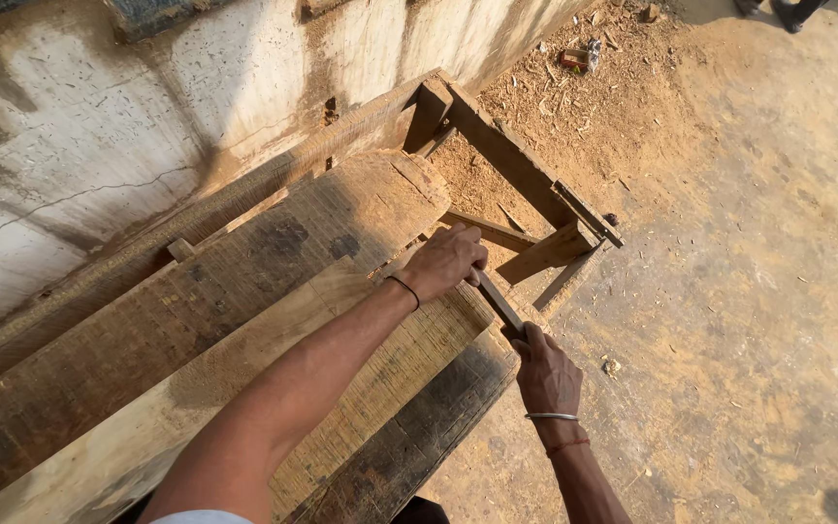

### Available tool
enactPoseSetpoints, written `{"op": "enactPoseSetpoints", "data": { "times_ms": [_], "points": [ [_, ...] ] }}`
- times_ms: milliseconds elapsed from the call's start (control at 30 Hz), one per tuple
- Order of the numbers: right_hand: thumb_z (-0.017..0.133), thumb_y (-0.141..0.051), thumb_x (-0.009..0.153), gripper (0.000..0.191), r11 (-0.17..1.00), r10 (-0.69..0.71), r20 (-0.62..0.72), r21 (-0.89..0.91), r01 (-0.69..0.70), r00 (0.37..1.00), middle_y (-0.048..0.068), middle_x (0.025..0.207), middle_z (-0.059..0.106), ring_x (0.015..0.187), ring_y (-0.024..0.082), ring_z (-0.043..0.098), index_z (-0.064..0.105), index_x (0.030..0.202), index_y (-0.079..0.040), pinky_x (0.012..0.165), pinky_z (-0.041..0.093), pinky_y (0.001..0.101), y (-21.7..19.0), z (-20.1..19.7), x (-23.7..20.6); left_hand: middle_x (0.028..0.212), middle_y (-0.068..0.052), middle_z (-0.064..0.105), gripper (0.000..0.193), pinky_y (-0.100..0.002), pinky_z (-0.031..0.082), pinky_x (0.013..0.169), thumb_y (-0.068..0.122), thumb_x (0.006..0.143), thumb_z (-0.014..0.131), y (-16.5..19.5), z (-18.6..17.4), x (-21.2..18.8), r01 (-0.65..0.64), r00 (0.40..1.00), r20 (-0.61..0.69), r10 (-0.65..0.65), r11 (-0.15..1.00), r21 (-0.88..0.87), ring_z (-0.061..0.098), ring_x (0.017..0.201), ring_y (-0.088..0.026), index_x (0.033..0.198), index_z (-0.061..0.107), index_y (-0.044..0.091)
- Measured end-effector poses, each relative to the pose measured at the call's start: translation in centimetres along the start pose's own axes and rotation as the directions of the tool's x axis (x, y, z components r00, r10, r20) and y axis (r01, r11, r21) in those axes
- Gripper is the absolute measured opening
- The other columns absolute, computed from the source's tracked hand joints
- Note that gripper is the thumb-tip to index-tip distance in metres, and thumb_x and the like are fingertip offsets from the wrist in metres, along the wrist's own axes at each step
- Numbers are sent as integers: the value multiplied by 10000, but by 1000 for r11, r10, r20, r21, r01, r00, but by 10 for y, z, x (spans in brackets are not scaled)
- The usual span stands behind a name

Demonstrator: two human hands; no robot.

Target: The person measures and marks wooden planks laid on a workbench. They position an L-shaped framing square against the boards, draw marking lines with a pen, reposition the planks, and check the square against different boards while moving around the bench.

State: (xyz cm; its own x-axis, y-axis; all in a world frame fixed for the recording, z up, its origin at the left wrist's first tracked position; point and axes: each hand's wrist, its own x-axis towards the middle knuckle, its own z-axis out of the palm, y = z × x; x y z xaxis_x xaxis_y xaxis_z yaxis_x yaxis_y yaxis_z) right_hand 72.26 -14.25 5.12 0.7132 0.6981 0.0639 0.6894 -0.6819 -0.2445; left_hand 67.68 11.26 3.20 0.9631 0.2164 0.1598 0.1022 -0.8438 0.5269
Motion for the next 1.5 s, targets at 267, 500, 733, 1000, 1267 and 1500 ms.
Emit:
{"op": "enactPoseSetpoints", "data": {
  "times_ms": [267, 500, 733, 1000, 1267, 1500],
  "points": [
    [622, -222, 959, 238, 989, -136, 76, 73, 130, 988, 94, 962, 749, 684, 307, 720, 620, 1174, -120, 547, 557, 438, -58, 26, -73, 962, -34, 670, 204, -362, 532, 950, 223, 765, 837, -12, -26, -125, 98, 995, -15, -99, 992, -79, 620, 1009, -201, 885, 766, 76],
    [579, -249, 1029, 160, 997, 12, 40, -70, -9, 999, 86, 929, 747, 680, 291, 717, 651, 1140, -158, 569, 531, 446, -32, 20, -6, 978, -40, 675, 119, -405, 433, 980, 216, 887, 762, -1, -22, -48, -8, 988, -153, 0, 999, -54, 586, 982, -218, 889, 756, 97],
    [612, -305, 1003, 215, 994, -92, -62, -72, 88, 994, 112, 951, 763, 731, 340, 720, 667, 1141, -149, 583, 531, 472, -4, -23, 3, 947, -48, 668, 149, -426, 514, 948, 205, 787, 827, 27, -43, -3, 3, 987, -162, -17, 996, -87, 616, 1032, -233, 842, 768, 80],
    [610, -276, 992, 257, 883, -405, 92, 298, 363, 909, 118, 932, 765, 629, 312, 721, 638, 1162, -86, 545, 559, 441, -146, -34, -117, 1278, -147, 648, 478, -373, 593, 952, 187, 880, 717, 33, -79, -269, 147, 840, -438, -320, 911, -385, 656, 1144, -268, 1312, 607, 17],
    [605, -302, 989, 242, 744, -645, 252, 426, 515, 722, 181, 791, 720, 681, 388, 699, 647, 1099, -90, 575, 533, 494, -285, -13, -205, 997, -178, 640, 424, -422, 590, 802, 403, 1049, 615, 114, -49, -445, 214, 447, -273, -852, 398, -892, 657, 911, -210, 1133, 572, -11],
    [625, -273, 950, 327, 359, -933, 295, 703, 614, 207, 178, 928, 777, 758, 312, 793, 668, 1195, -61, 620, 608, 424, -330, -8, -255, 1036, -78, 648, 343, -417, 557, 820, 338, 1080, 530, 176, -44, -555, 235, 29, -402, -915, 397, -887, 653, 929, -176, 1198, 550, 17]
  ]
}}
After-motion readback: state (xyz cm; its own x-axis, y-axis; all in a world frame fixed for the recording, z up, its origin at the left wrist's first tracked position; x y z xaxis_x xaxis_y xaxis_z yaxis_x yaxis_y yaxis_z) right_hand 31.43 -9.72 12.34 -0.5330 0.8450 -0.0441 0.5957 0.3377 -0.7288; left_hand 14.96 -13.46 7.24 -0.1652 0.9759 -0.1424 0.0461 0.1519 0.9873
